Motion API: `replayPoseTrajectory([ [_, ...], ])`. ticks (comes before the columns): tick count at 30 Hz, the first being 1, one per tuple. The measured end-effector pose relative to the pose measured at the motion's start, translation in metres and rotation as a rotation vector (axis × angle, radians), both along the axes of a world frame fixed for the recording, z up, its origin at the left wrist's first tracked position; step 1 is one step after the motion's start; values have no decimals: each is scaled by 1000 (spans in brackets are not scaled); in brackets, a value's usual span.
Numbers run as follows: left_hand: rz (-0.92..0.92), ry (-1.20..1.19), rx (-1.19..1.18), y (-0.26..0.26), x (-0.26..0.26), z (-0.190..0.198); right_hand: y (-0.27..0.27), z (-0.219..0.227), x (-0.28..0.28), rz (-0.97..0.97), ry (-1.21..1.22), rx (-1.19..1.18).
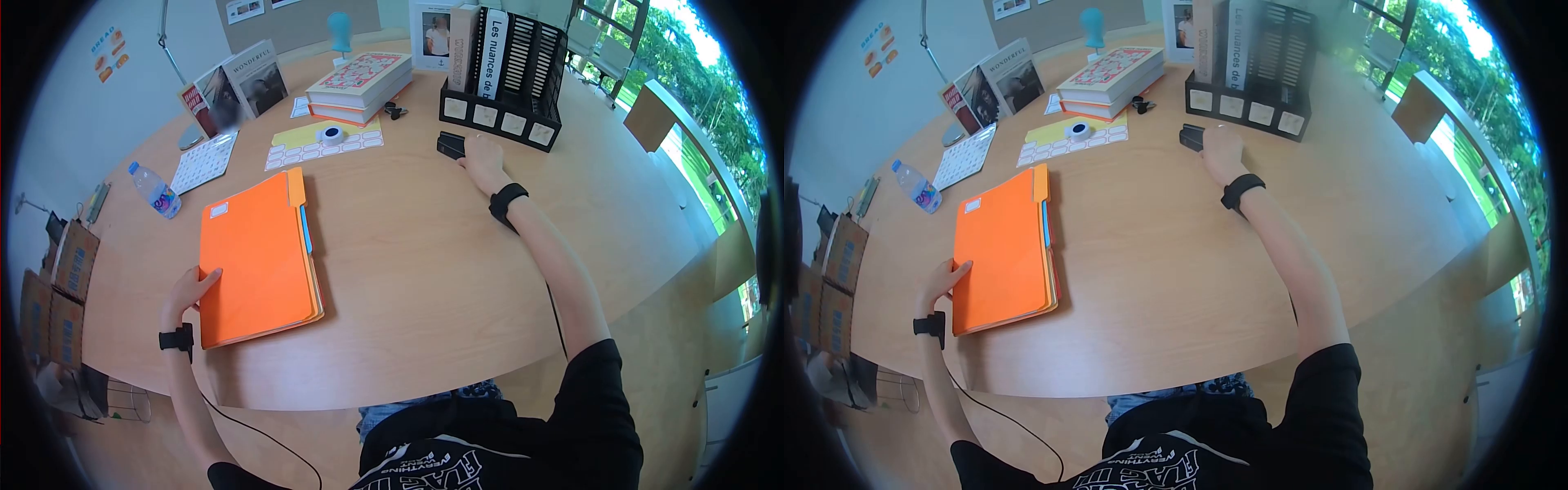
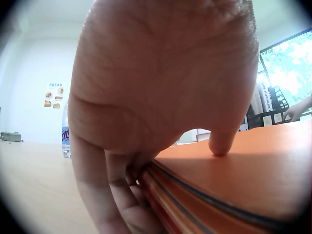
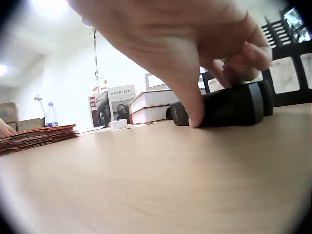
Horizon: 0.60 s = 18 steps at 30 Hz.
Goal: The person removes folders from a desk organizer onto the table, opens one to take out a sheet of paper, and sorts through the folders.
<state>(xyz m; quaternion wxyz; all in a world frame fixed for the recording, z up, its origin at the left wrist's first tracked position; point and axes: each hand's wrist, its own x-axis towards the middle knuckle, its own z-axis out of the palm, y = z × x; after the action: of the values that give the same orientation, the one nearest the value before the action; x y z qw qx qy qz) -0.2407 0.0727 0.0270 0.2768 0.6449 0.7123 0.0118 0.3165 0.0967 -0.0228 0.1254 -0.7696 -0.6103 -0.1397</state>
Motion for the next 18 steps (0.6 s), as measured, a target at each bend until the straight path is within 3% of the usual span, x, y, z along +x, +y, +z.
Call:
replayPoseTrajectory([
  [6,-40,68,71,-3,4,2,33,-5,3,10,-7,105],
  [8,-181,349,347,-1,0,-10,35,-6,-1,-21,19,117],
  [9,-179,350,344,-1,-3,-14,36,-7,-3,-7,39,140],
  [12,-218,314,356,-28,43,15,30,1,-20,23,93,166],
  [14,-391,330,406,-44,66,23,22,5,-34,41,128,166],
  [18,-572,423,290,-83,103,23,2,10,-61,310,334,107],
])
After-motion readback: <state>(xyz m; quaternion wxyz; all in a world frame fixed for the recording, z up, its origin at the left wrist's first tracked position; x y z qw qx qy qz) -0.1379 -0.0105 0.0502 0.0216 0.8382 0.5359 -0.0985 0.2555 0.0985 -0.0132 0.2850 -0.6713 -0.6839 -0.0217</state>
